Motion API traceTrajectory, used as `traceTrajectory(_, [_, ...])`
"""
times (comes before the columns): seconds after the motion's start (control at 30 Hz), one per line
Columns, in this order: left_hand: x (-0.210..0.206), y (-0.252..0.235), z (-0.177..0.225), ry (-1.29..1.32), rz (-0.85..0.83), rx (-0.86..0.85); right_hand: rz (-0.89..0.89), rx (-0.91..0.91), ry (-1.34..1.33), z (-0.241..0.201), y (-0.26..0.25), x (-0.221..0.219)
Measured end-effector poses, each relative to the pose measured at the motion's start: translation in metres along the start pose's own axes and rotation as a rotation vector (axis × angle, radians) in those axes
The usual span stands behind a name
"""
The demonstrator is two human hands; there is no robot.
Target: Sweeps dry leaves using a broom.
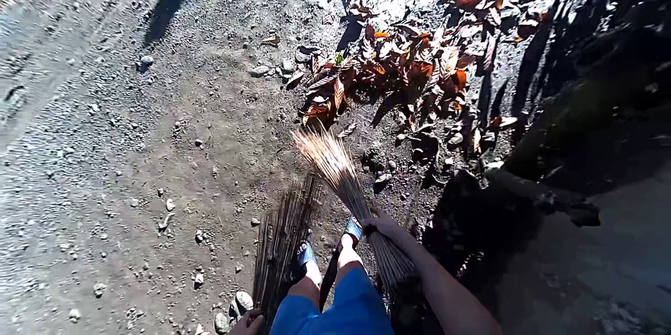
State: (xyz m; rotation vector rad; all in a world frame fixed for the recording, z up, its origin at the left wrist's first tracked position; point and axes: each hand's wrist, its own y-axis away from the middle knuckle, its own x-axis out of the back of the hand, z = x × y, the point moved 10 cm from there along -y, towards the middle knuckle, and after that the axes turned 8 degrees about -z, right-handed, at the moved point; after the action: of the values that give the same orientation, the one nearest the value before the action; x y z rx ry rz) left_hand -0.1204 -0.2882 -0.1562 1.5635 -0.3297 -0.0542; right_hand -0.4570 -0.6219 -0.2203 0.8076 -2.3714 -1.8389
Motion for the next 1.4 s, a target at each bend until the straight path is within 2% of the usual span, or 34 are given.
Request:
traceTrajectory(0.07, [0.011, 0.000, 0.020, 0.017, 0.030, -0.052, 0.083, -0.018, 0.141, -0.031, -0.017, 0.030])
traceTrajectory(0.17, [0.024, 0.004, 0.037, 0.161, 0.095, -0.105, 0.388, 0.129, 0.184, -0.079, -0.044, 0.088])
traceTrajectory(0.23, [0.025, 0.006, 0.032, 0.207, 0.100, -0.094, 0.489, 0.205, 0.177, -0.094, -0.055, 0.094])
traceTrajectory(0.3, [0.020, 0.004, 0.017, 0.150, 0.070, -0.057, 0.490, 0.294, 0.086, -0.096, -0.055, 0.068])
traceTrajectory(0.37, [0.015, -0.001, 0.002, 0.066, 0.025, -0.014, 0.378, 0.366, -0.021, -0.091, -0.048, 0.020])
traceTrajectory(0.43, [0.014, -0.009, -0.008, 0.005, -0.031, 0.021, 0.198, 0.328, -0.087, -0.080, -0.034, -0.039])
traceTrajectory(0.5, [0.023, -0.022, -0.009, -0.043, -0.058, 0.027, 0.002, 0.213, -0.081, -0.066, -0.028, -0.098])
traceTrajectory(0.6, [0.059, -0.041, 0.026, -0.070, -0.054, -0.015, -0.209, 0.044, 0.094, -0.055, -0.057, -0.161])
traceTrajectory(0.67, [0.090, -0.052, 0.065, -0.077, -0.055, -0.060, -0.215, 0.027, 0.191, -0.071, -0.087, -0.170])
traceTrajectory(0.73, [0.128, -0.058, 0.106, -0.035, -0.024, -0.128, -0.054, 0.039, 0.209, -0.113, -0.113, -0.138])
traceTrajectory(0.83, [0.177, -0.056, 0.140, 0.167, 0.026, -0.186, 0.354, 0.139, 0.233, -0.203, -0.122, -0.033])
traceTrajectory(0.9, [0.205, -0.063, 0.138, 0.191, 0.013, -0.164, 0.567, 0.174, 0.262, -0.255, -0.124, 0.020])
traceTrajectory(1.0, [0.231, -0.079, 0.117, 0.068, -0.006, -0.087, 0.714, 0.127, 0.307, -0.298, -0.122, 0.026])
traceTrajectory(1.07, [0.245, -0.088, 0.106, -0.017, -0.020, -0.023, 0.695, 0.218, 0.182, -0.291, -0.125, -0.002])
traceTrajectory(1.13, [0.257, -0.094, 0.110, -0.093, -0.066, 0.004, 0.525, 0.305, 0.008, -0.260, -0.118, -0.048])
traceTrajectory(1.2, [0.269, -0.096, 0.126, -0.088, -0.073, -0.017, 0.320, 0.231, -0.033, -0.226, -0.088, -0.097])
traceTrajectory(1.27, [0.281, -0.099, 0.144, -0.058, -0.052, -0.039, 0.149, 0.059, 0.035, -0.189, -0.063, -0.123])
traceTrajectory(1.33, [0.287, -0.102, 0.163, -0.028, -0.040, -0.075, 0.104, -0.060, 0.112, -0.159, -0.049, -0.114])
traceTrajectory(1.4, [0.291, -0.099, 0.184, -0.002, -0.057, -0.108, 0.227, -0.179, 0.220, -0.156, -0.039, -0.071])
